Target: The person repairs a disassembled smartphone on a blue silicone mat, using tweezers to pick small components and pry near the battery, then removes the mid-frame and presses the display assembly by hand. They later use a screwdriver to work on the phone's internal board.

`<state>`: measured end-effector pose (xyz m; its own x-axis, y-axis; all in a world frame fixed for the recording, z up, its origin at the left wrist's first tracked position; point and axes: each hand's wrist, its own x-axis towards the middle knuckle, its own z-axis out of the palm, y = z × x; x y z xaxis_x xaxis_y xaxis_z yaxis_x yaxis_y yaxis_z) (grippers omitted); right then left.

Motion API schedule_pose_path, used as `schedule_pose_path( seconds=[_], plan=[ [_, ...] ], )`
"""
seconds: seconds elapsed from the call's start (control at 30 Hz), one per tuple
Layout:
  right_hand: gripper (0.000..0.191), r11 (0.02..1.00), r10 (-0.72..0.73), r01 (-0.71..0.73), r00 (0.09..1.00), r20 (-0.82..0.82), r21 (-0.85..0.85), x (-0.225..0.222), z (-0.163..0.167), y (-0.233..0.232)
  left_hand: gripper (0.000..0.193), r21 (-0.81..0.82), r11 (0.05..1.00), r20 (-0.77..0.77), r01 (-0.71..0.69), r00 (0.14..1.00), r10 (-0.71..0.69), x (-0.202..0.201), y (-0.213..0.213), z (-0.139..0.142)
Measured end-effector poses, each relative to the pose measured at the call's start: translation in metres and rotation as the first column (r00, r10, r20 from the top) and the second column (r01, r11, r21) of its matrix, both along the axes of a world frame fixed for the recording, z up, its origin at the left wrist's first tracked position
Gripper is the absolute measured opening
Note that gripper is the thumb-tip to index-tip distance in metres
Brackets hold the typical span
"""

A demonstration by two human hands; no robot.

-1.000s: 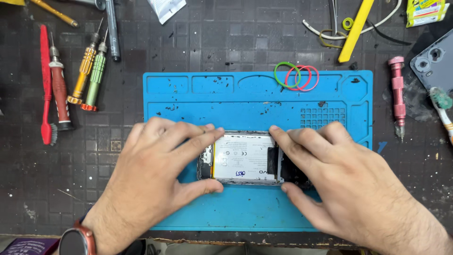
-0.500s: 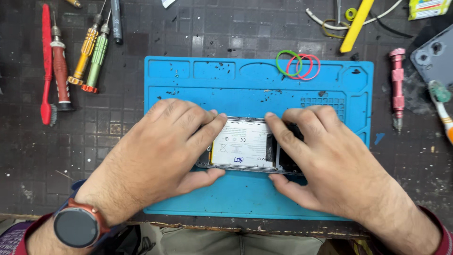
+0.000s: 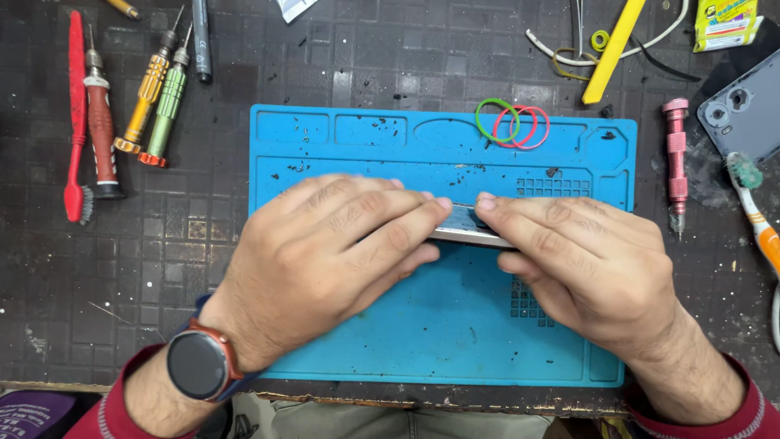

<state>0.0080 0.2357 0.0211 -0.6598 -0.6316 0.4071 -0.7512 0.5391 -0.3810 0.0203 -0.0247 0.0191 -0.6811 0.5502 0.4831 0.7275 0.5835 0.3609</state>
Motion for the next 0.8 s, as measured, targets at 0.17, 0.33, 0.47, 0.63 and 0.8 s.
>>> schedule_pose_path(
  seconds=[0.17,0.33,0.47,0.63,0.8],
  plan=[
    [0.022,0.998,-0.053,0.053,0.999,0.003,-0.04,0.002,0.001,-0.007,0.022,0.116,0.99,0.022,-0.075,0.997,0.073,0.006,0.009,-0.001],
    [0.021,0.996,-0.084,0.083,0.996,-0.039,-0.043,0.005,0.001,-0.009,0.021,0.128,0.989,-0.085,-0.074,0.993,0.085,0.003,0.013,0.002],
    [0.023,0.994,-0.107,0.107,0.992,-0.068,-0.009,0.006,0.0,-0.01,0.022,0.126,0.989,-0.11,-0.074,0.99,0.088,0.003,0.014,0.0],
    [0.03,0.994,-0.111,0.112,0.992,-0.066,0.008,0.008,0.001,-0.008,0.027,0.13,0.99,-0.062,-0.053,0.996,0.062,0.004,0.011,-0.011],
    [0.031,0.995,-0.098,0.098,0.995,-0.003,-0.035,0.007,0.0,-0.006,0.035,0.217,0.976,0.044,0.01,0.999,-0.02,0.001,0.005,-0.016]
  ],
)
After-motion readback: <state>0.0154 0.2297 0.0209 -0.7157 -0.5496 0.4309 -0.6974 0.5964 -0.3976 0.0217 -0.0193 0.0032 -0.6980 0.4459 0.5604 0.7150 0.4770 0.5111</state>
